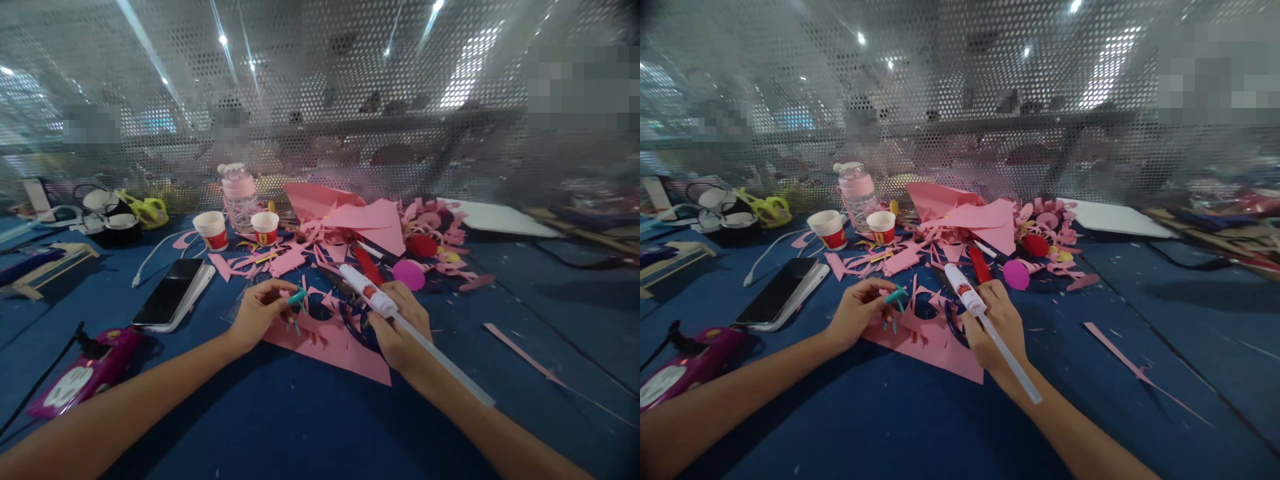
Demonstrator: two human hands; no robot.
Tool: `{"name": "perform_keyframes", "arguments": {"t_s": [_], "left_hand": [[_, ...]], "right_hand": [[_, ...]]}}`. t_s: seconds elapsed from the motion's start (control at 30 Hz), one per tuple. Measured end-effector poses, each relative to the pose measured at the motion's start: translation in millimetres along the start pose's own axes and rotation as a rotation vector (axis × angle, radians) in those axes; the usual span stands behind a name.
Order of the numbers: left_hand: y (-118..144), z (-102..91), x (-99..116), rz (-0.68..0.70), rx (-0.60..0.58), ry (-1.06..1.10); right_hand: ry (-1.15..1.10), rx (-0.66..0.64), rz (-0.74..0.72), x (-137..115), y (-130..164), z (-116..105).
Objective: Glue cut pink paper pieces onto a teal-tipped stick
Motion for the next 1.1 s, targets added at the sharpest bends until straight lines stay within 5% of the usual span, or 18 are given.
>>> {"name": "perform_keyframes", "arguments": {"t_s": [1.1], "left_hand": [[1.0,3.6,-0.1,-0.048,-0.036,0.054]], "right_hand": [[-0.007,0.004,-0.003,-3.1,-0.7,-2.4]]}}
Point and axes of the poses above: each hand's wrist, its own y-axis away from the middle knuckle, its own z-axis out of the palm, x = y × z, the point moved 5 cm from there along -y, towards the middle knuckle, and after that the axes turned 1 degree about -y, right-handed, at the moved point
